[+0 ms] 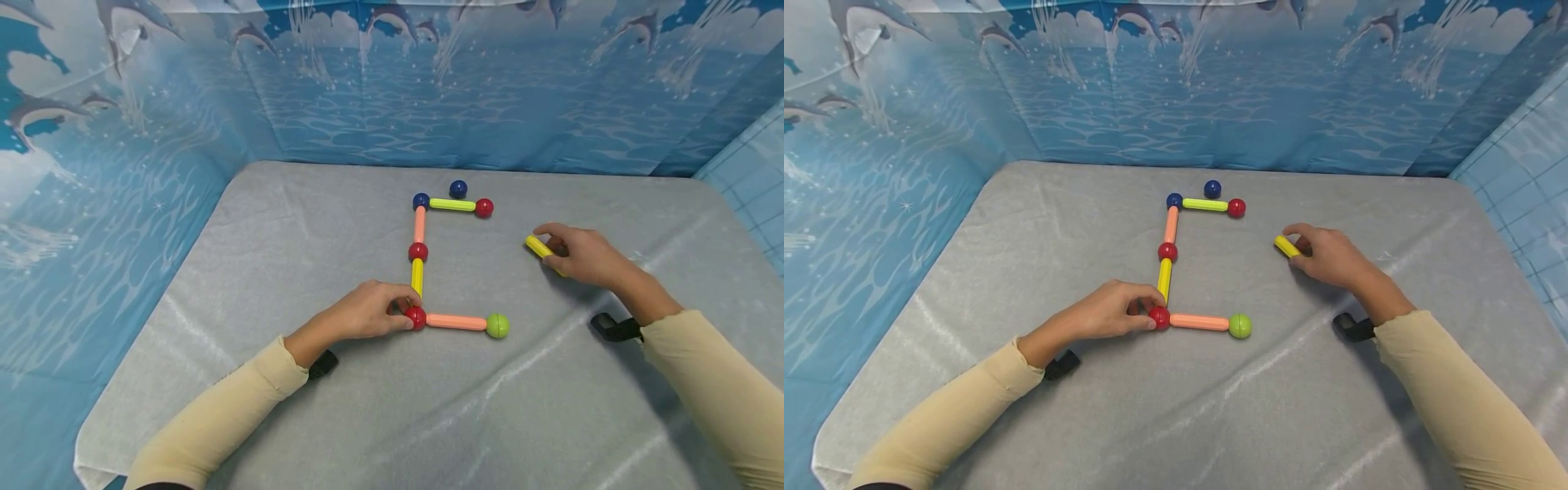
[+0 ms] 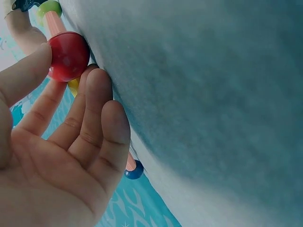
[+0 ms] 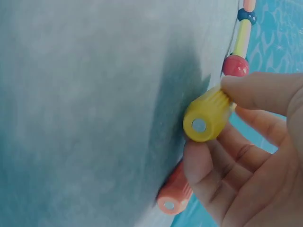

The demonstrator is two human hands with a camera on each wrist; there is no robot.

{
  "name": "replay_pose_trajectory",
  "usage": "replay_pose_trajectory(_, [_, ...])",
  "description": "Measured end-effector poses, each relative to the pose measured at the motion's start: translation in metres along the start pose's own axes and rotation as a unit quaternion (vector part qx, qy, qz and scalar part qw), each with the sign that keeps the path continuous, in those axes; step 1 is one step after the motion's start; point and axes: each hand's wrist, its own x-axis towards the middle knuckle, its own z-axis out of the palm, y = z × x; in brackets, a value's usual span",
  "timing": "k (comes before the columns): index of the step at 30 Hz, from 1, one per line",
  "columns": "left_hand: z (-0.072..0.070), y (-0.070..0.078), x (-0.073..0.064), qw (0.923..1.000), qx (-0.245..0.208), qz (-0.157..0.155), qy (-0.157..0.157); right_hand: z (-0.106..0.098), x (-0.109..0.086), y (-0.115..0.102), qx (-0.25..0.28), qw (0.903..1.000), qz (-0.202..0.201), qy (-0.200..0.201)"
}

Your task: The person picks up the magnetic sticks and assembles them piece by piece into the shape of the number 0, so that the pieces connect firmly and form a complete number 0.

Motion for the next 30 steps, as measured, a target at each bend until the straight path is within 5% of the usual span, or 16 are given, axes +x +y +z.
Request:
replay_pose_trajectory(11, [0.0,0.001,0.0,1.0,0.002,0.002,0.002,0.0,-0.005,-0.008,0.19,0.9812,0.017,-0.03])
replay_pose_trajectory(20, [-0.001,0.002,0.0,1.0,0.003,0.0,0.001,0.005,-0.008,-0.027,0.247,0.9684,0.01,-0.036])
replay_pose_trajectory(30, [0.0,0.001,0.0,1.0,-0.004,-0.002,-0.001,0.016,-0.022,-0.057,0.348,0.9362,-0.022,-0.048])
